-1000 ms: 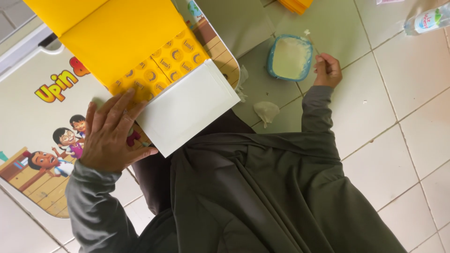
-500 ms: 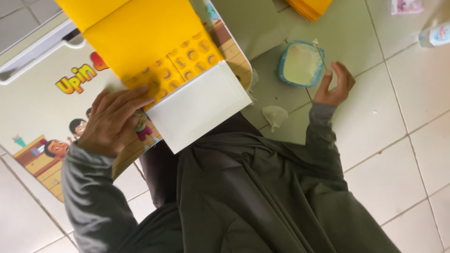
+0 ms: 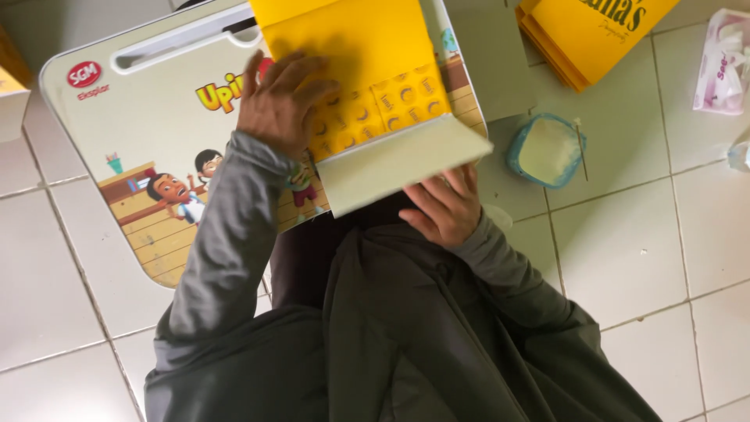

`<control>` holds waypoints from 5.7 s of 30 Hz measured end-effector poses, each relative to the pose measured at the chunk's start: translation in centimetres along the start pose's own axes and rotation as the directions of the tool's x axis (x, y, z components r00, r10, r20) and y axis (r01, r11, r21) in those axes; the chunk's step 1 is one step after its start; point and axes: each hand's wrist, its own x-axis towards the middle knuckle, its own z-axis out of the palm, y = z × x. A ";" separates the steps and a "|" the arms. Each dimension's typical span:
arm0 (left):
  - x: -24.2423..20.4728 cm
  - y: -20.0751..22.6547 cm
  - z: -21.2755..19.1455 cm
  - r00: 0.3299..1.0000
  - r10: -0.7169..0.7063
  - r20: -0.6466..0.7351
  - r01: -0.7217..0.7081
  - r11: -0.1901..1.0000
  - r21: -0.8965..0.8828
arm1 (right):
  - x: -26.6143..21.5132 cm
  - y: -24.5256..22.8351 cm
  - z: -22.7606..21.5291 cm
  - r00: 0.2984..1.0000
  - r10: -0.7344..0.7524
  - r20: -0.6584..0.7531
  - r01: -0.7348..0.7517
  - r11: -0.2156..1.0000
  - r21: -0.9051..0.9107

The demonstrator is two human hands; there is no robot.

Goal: Applying glue to paper flaps and folding them to assemble folders on a lap desk

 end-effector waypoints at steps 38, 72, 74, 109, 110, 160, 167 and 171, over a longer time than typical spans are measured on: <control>-1.5 8.9 7.4 0.991 -0.134 -0.015 0.133 0.948 0.290 | 5.7 4.8 -5.1 0.935 0.355 -0.014 -0.327 0.875 0.358; 0.2 11.5 11.4 0.879 -0.088 -0.468 0.124 0.991 0.046 | 18.4 10.8 11.6 0.938 -0.234 0.258 0.134 0.927 0.351; 0.1 11.4 11.8 0.880 -0.090 -0.466 0.122 0.992 0.039 | 19.2 10.3 12.9 0.922 -0.258 0.287 0.142 0.918 0.369; 0.1 10.9 11.8 0.863 -0.048 -0.503 0.082 0.996 0.046 | 22.3 8.0 17.5 0.904 -0.265 0.336 0.111 0.903 0.414; 0.1 11.0 11.9 0.858 -0.048 -0.512 0.084 0.995 0.048 | 22.3 7.8 17.8 0.902 -0.280 0.328 0.129 0.901 0.414; -1.9 4.4 6.8 0.894 -0.278 -0.352 0.365 0.907 0.210 | 15.7 10.3 12.1 0.981 0.028 0.191 0.004 0.986 -0.167; -2.5 4.5 4.8 0.918 -0.385 -0.093 0.394 0.871 0.293 | 16.9 7.7 14.6 0.964 -0.040 0.263 0.063 0.995 -0.082; -2.7 4.8 4.8 0.899 -0.391 -0.195 0.431 0.866 0.254 | 14.0 14.2 10.8 1.000 -0.003 0.028 0.003 1.000 0.004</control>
